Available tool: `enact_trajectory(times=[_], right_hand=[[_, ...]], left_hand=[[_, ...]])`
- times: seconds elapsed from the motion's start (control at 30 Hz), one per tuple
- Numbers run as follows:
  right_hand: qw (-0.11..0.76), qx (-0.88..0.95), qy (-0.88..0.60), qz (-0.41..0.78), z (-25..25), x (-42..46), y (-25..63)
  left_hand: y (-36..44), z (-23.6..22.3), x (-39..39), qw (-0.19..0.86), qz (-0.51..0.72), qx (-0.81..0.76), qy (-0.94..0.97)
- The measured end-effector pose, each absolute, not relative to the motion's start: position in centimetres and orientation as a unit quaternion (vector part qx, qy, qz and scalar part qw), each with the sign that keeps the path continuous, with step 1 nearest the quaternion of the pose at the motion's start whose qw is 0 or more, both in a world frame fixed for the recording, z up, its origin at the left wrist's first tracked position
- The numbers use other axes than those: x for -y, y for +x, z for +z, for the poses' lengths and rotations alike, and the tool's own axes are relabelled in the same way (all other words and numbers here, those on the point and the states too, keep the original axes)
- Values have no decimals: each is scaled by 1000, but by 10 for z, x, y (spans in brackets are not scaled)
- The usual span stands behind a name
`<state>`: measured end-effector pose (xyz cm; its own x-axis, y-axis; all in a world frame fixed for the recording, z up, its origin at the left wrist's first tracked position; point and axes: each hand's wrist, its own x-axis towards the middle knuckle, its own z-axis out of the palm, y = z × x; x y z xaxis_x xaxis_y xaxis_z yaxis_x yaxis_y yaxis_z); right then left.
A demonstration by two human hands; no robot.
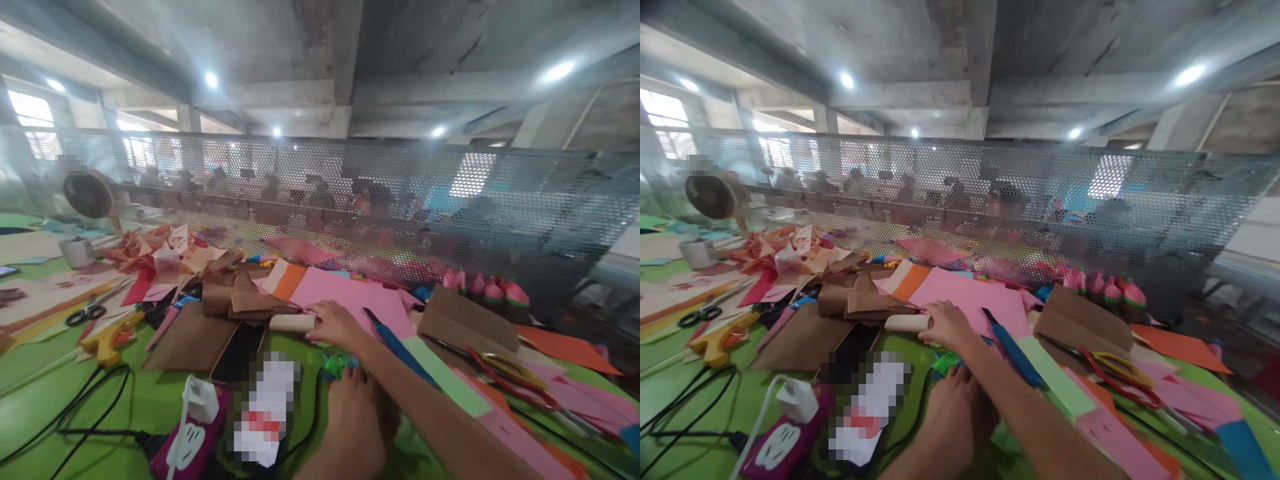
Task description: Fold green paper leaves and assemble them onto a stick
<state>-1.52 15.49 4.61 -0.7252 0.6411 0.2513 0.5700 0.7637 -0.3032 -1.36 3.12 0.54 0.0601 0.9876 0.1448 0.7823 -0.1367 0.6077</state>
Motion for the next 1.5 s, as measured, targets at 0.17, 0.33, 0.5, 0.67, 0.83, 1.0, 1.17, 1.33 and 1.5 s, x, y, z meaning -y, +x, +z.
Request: enact_trajectory(times=[0.17, 0.33, 0.5, 0.67, 0.83, 1.0, 1.17, 1.33, 1.5], right_hand=[[213, 907, -344, 118, 46, -163, -27], [272, 871, -357, 199, 79, -166, 11], [294, 825, -373, 306, 105, -143, 78], [302, 771, -400, 393, 100, -102, 116], [360, 730, -380, 441, 86, -76, 122], [440, 649, -357, 508, 72, -72, 124], [464, 622, -368, 512, 72, -69, 132], [490, 539, -370, 576, 79, -59, 142], [488, 488, -379, 617, 84, -57, 152]], left_hand=[[-10, 4, -38, 176, 286, -637, 694], [-13, 27, -18, 84, 414, -630, 651], [-22, 47, -7, -25, 557, -578, 596], [-26, 39, -14, 41, 500, -579, 643], [-17, 29, -17, 249, 622, -447, 593], [-17, 29, -20, 504, 668, -367, 406], [-24, 25, -24, 643, 621, -347, 285], [-24, 17, -29, 616, 591, -410, 321], [-22, 12, -32, 624, 597, -406, 299]])
